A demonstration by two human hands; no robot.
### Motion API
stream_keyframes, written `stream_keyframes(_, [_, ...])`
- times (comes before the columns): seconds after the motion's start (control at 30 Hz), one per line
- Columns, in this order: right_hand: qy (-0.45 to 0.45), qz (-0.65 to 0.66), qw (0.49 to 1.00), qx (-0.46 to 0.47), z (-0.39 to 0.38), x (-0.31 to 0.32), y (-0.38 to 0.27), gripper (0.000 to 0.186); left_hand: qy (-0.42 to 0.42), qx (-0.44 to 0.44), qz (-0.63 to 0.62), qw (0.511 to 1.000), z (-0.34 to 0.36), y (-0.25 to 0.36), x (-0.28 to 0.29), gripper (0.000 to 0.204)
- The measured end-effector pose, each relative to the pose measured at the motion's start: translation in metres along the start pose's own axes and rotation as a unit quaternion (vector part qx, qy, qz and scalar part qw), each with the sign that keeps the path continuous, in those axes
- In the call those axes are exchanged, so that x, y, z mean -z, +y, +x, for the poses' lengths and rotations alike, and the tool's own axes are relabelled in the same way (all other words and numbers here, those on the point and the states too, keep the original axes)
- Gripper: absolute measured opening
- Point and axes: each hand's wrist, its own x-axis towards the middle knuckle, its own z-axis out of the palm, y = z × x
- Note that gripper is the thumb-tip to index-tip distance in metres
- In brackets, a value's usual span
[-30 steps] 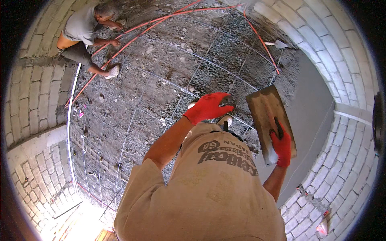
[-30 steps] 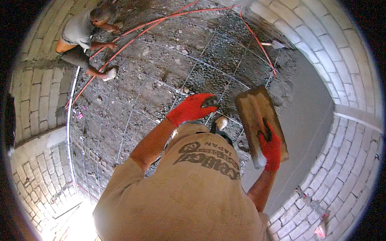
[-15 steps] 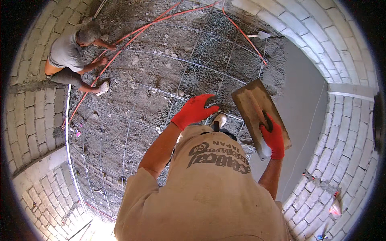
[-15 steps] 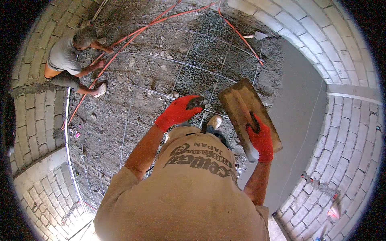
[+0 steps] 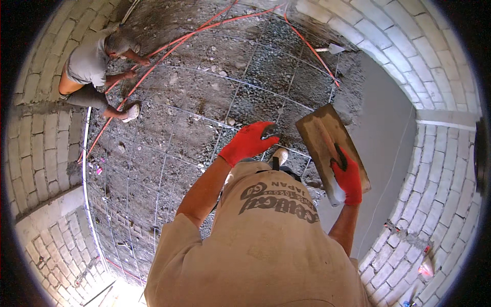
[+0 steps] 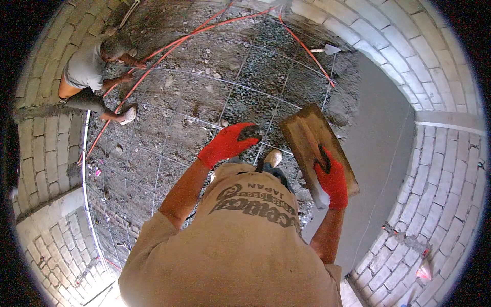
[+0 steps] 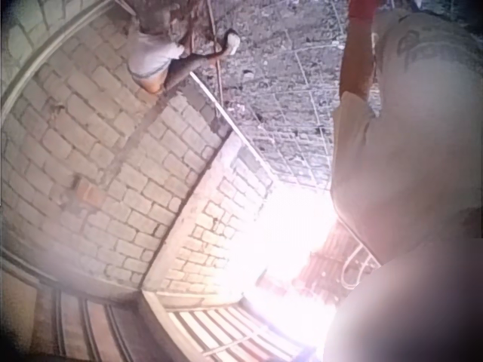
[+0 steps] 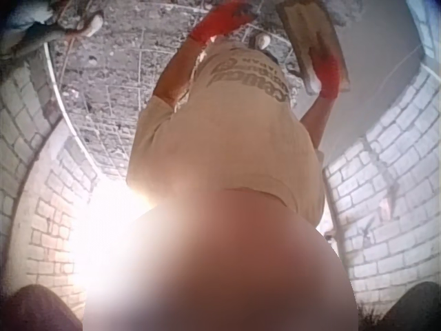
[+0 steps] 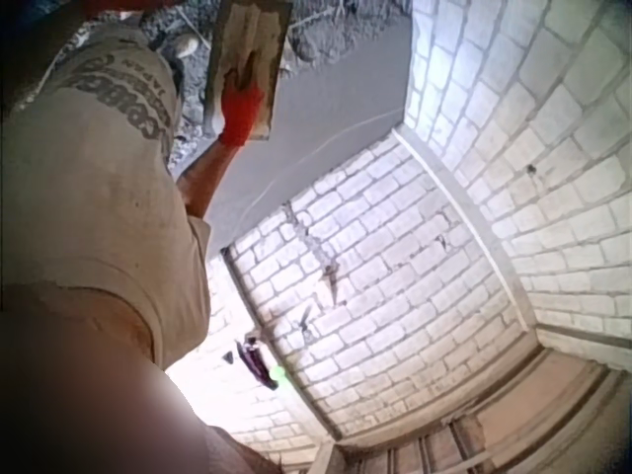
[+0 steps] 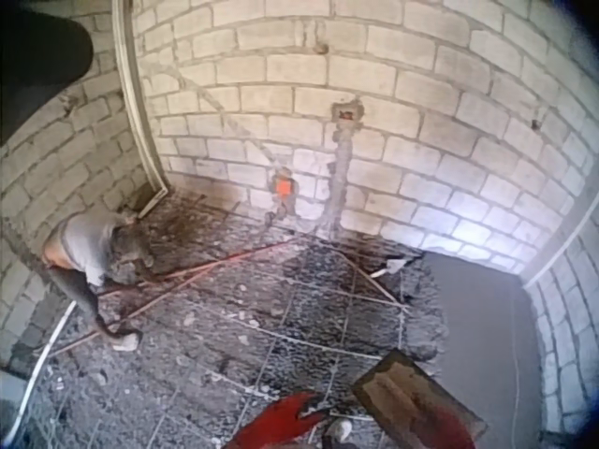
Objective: Smoothing out wet concrete or mortar on a floor using a hand trowel.
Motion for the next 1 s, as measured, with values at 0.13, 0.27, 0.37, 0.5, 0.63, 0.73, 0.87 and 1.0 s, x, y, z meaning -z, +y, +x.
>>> stream_keyframes(0.13, [0.017,-0.025,0.999,0.038,0.003,-0.004,0.020,0.054,-0.025,0.009,-0.011,1.000,0.001,-0.004,0.002,0.063])
stream_keyframes(0.27, [0.023,-0.017,0.999,0.044,0.007,-0.007,0.027,0.054,-0.032,0.019,-0.026,0.999,0.000,0.002,0.009,0.063])
stream_keyframes(0.37, [0.019,-0.028,0.999,0.036,0.012,-0.005,0.025,0.055,-0.030,0.024,-0.052,0.998,-0.001,0.004,0.013,0.063])
stream_keyframes(0.5, [0.003,-0.003,0.999,0.046,0.019,-0.001,0.020,0.055,0.001,0.020,-0.019,1.000,-0.001,0.009,0.016,0.060])
stream_keyframes(0.63, [0.011,-0.043,0.997,0.069,0.029,-0.001,0.024,0.055,0.022,0.012,-0.011,1.000,-0.002,0.011,0.018,0.059])
stream_keyframes(0.73, [0.006,-0.038,0.997,0.070,0.034,0.002,0.023,0.055,0.031,0.019,-0.001,0.999,-0.003,0.011,0.017,0.061])
stream_keyframes(0.87, [0.016,-0.057,0.993,0.097,0.032,0.005,0.006,0.055,0.038,0.025,0.003,0.999,-0.005,0.009,0.013,0.061])
stream_keyframes(1.0, [0.017,-0.044,0.992,0.116,0.039,0.007,0.022,0.055,0.031,0.032,-0.006,0.999,-0.003,0.013,0.012,0.061])
